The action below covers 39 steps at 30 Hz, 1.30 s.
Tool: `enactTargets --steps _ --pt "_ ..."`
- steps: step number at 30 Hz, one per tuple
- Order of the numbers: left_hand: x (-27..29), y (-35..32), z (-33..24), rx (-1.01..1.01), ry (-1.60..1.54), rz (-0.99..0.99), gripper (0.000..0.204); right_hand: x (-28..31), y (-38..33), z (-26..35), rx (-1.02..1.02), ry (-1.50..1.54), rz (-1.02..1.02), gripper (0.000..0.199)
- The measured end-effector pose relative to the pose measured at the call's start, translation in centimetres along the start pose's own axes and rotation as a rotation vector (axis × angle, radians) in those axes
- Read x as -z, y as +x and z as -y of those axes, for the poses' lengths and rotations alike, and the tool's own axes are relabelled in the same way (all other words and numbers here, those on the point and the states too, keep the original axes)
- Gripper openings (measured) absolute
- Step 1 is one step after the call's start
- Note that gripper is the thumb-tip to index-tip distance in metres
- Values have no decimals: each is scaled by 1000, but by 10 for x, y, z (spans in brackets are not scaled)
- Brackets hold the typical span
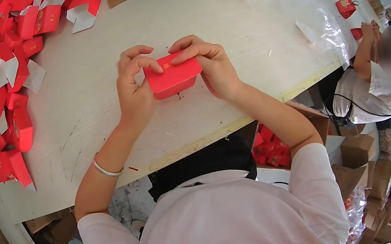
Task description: The person repeatedly picks up flat red paper envelopes, folds them into small boxes, places a wrapped item inside, and closes the flap. The finished boxes are stacked on the table. Another person works alongside at the same table.
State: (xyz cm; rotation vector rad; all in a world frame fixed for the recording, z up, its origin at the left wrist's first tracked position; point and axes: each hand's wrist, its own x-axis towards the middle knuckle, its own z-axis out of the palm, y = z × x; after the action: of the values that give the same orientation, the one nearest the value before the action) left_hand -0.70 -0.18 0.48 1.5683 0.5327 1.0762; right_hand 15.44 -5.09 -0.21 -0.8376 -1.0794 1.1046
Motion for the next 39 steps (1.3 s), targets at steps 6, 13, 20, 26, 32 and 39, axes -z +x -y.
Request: enactTargets --steps 6,13,20,26,32,39 --pt "22 -1 -8 72 89 164 28 20 -3 19 268 -540 333 30" --pt "23 2 -34 80 119 276 27 10 -12 30 292 -811 283 37" --pt "26 3 -31 -59 491 281 33 -2 -6 47 179 -847 283 34" --pt "35 7 -30 -317 764 366 32 -8 -10 40 286 -916 214 29" --pt "34 11 -29 -414 924 409 32 0 -8 32 369 -939 210 30" --pt "30 -6 -20 -511 965 342 39 13 -12 20 602 -1163 307 41"
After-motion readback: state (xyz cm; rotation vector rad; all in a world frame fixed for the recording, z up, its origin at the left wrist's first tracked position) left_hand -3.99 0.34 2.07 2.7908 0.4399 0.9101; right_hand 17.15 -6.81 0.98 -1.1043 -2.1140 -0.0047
